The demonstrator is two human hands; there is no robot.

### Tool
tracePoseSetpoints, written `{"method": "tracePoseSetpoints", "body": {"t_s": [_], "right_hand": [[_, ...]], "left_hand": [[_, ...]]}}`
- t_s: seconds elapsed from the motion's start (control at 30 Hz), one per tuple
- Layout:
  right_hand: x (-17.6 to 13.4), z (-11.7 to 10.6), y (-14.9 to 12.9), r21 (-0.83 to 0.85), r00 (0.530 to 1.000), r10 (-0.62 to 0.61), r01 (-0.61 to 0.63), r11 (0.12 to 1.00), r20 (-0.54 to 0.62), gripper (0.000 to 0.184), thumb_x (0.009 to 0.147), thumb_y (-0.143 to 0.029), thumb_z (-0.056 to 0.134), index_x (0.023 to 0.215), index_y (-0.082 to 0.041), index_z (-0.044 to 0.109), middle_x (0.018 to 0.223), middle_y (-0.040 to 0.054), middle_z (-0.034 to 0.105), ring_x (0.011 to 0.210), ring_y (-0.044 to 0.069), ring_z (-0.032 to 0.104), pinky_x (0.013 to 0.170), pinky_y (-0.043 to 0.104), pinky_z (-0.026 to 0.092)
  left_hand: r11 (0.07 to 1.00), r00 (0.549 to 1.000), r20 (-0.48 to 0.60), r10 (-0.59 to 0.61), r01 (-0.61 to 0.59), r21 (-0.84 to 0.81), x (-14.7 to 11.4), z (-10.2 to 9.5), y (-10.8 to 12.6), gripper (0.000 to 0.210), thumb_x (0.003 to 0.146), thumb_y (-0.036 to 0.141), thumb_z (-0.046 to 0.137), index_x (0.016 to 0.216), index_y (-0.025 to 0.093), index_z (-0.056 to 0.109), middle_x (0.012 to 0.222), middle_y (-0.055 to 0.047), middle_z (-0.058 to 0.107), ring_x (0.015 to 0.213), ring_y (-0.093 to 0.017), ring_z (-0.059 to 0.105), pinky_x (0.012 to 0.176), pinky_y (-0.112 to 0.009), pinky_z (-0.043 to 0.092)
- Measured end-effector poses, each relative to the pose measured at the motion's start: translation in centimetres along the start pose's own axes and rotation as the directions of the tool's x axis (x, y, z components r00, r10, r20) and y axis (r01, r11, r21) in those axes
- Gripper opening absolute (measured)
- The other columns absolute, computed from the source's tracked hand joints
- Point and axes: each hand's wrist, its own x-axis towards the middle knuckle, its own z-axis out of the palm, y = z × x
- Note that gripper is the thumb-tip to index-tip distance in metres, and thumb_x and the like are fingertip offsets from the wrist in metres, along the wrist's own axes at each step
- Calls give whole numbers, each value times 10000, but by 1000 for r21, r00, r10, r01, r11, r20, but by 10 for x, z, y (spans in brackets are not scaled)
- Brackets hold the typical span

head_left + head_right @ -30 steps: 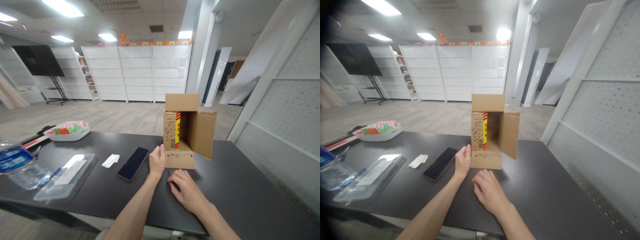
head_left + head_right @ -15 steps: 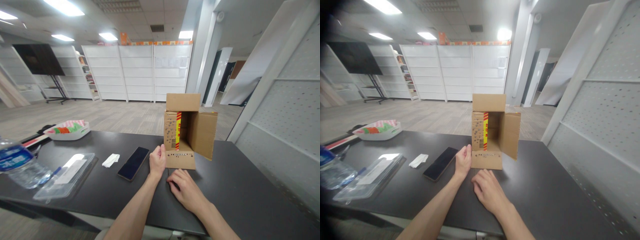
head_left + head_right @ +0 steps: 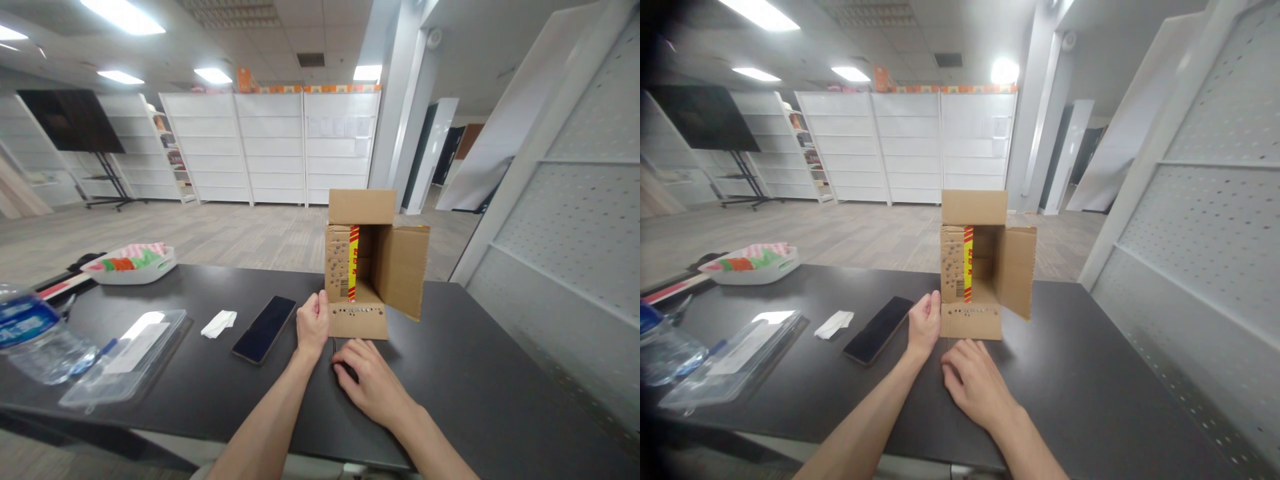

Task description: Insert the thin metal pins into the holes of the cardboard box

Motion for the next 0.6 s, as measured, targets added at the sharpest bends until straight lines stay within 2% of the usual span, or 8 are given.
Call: {"method": "tracePoseSetpoints", "body": {"t_s": [0.1,0.2,0.37,0.6], "right_hand": [[3,-4,2,-36,998,29,-31,999,-48,142,883,-152,470,919,-221,588,882,26,591,865,184,520,777,321,375],[10,-9,7,-98,987,73,-88,991,-146,129,877,-172,477,903,-221,594,880,31,592,865,194,520,766,324,376],[32,-12,18,-175,947,130,-187,967,-292,120,863,-210,488,871,-219,608,902,46,598,907,219,503,804,355,357],[52,-2,30,-237,881,180,-306,922,-437,111,838,-241,528,889,-230,626,994,58,584,969,244,457,832,380,323]], "left_hand": [[1000,1000,7,-3,3,-4,0,0,0,442,897,452,380,553,186,305,496,62,304,487,-76,267,503,-223,222],[1000,1000,9,-6,7,-2,0,-1,1,438,897,451,382,555,186,316,499,59,326,491,-77,282,506,-222,228],[1000,1000,4,-20,20,-15,-1,-2,3,438,892,454,391,556,186,309,492,63,324,484,-73,286,499,-214,235],[998,999,11,-31,31,-53,-1,0,0,429,885,465,398,565,188,328,494,58,359,478,-73,303,483,-207,242]]}}
